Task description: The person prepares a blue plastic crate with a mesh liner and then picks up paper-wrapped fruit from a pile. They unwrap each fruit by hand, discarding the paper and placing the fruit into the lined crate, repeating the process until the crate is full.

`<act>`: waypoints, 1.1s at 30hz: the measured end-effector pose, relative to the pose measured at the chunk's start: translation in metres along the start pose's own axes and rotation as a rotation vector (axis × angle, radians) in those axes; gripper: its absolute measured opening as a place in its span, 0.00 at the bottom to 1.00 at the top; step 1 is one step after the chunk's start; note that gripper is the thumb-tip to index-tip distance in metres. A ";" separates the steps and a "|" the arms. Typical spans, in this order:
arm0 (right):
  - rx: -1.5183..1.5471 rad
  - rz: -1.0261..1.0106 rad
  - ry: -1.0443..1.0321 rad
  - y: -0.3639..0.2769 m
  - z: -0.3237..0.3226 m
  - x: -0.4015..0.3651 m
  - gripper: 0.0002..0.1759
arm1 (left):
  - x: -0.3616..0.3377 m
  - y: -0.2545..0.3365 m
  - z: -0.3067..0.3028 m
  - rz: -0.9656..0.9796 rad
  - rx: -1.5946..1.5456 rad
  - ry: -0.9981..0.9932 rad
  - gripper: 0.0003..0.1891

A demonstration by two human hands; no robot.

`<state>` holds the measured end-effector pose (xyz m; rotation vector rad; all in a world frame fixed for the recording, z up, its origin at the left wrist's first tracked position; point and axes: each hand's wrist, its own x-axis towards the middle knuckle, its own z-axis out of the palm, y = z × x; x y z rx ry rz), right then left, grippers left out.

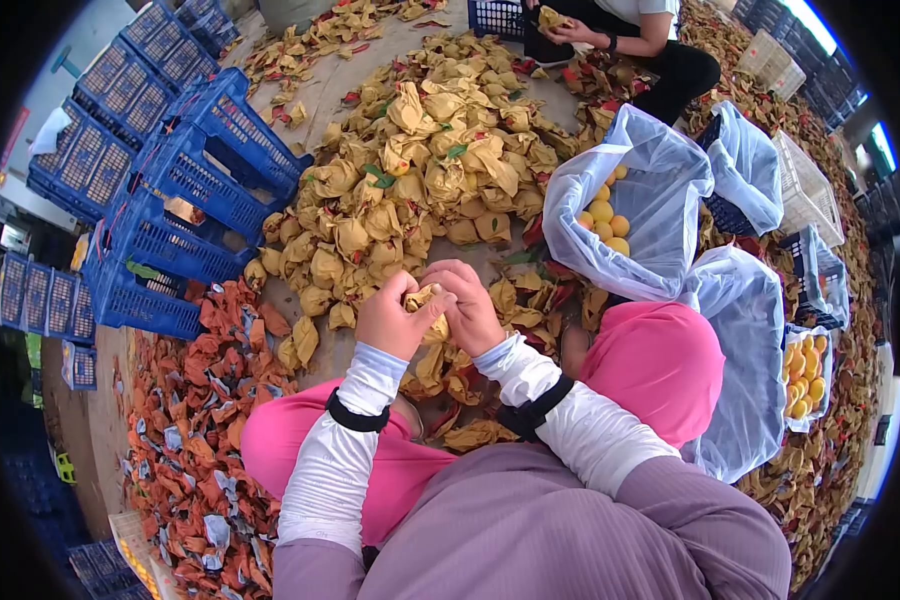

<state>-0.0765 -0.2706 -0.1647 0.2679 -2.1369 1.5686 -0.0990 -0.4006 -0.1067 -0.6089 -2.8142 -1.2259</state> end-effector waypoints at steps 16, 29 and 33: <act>1.604 0.485 0.553 0.044 -0.022 0.011 0.12 | -0.024 0.007 0.027 0.304 -0.221 -0.045 0.14; 1.719 0.383 0.161 0.017 -0.023 0.012 0.12 | -0.023 -0.039 0.044 -0.146 -0.526 -0.311 0.31; 1.627 0.362 0.274 0.045 -0.053 0.014 0.13 | -0.023 -0.030 0.040 -0.115 -0.855 -0.279 0.28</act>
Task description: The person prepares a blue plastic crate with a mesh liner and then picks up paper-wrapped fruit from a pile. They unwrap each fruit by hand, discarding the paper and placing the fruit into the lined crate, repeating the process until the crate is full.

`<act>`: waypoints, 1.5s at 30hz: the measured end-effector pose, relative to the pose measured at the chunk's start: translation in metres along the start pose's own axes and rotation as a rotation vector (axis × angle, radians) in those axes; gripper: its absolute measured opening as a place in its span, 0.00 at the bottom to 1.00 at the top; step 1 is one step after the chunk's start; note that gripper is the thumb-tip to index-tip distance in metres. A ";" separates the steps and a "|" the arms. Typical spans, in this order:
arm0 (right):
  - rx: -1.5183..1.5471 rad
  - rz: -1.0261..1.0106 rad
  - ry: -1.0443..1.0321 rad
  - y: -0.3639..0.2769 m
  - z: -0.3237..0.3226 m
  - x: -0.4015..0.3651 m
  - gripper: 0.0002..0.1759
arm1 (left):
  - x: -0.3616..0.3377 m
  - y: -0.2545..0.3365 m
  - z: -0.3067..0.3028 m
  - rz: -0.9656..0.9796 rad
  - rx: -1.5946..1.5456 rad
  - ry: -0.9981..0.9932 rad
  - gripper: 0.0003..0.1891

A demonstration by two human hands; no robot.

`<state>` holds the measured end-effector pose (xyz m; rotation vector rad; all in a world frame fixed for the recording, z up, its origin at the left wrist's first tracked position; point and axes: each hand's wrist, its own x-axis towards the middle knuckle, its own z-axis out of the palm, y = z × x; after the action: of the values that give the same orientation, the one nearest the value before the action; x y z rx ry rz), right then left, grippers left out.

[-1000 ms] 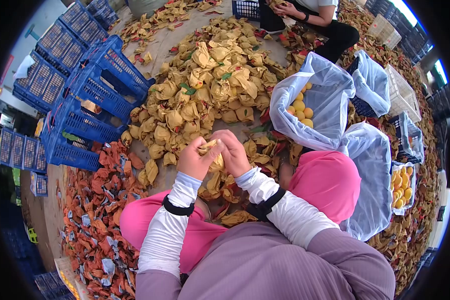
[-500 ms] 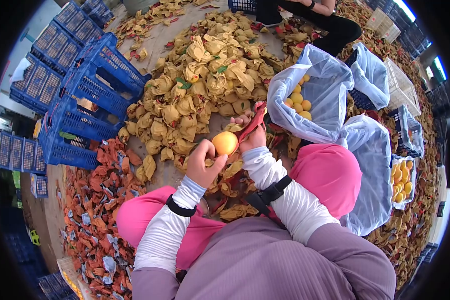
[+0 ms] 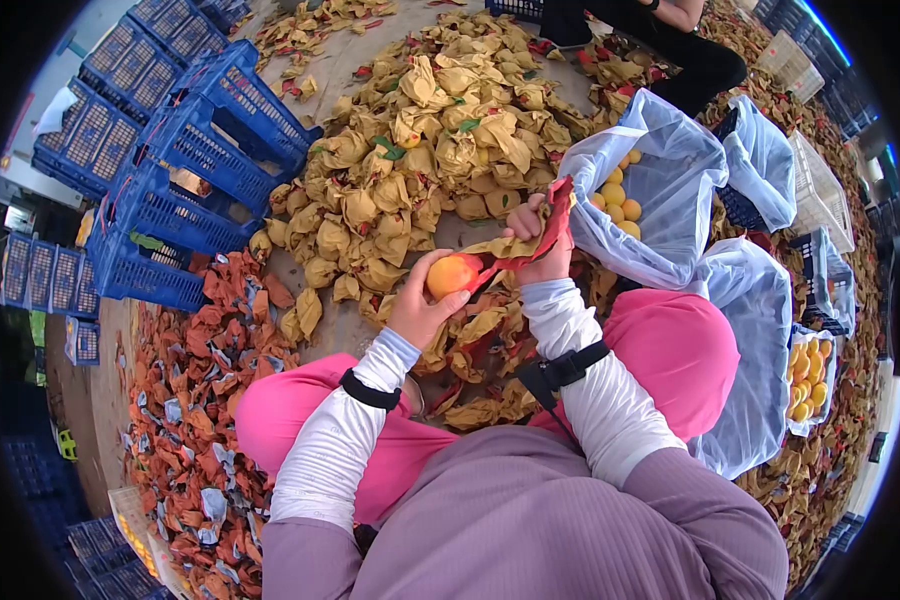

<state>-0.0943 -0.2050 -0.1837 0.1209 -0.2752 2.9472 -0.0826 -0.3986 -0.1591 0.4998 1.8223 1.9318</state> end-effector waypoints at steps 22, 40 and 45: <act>-2.218 -0.263 -0.213 0.002 -0.020 -0.017 0.15 | 0.003 -0.028 -0.032 -0.753 -0.131 0.333 0.33; -0.877 0.191 0.158 0.019 -0.031 -0.001 0.27 | 0.001 -0.050 -0.030 -0.378 0.713 0.149 0.29; -0.559 -0.015 0.473 -0.071 -0.071 0.064 0.24 | 0.005 -0.075 -0.023 -0.644 1.190 -0.226 0.26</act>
<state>-0.1486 -0.1119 -0.2342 -0.6268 -0.9811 2.6495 -0.0943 -0.4119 -0.2352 0.3542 2.3981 0.2454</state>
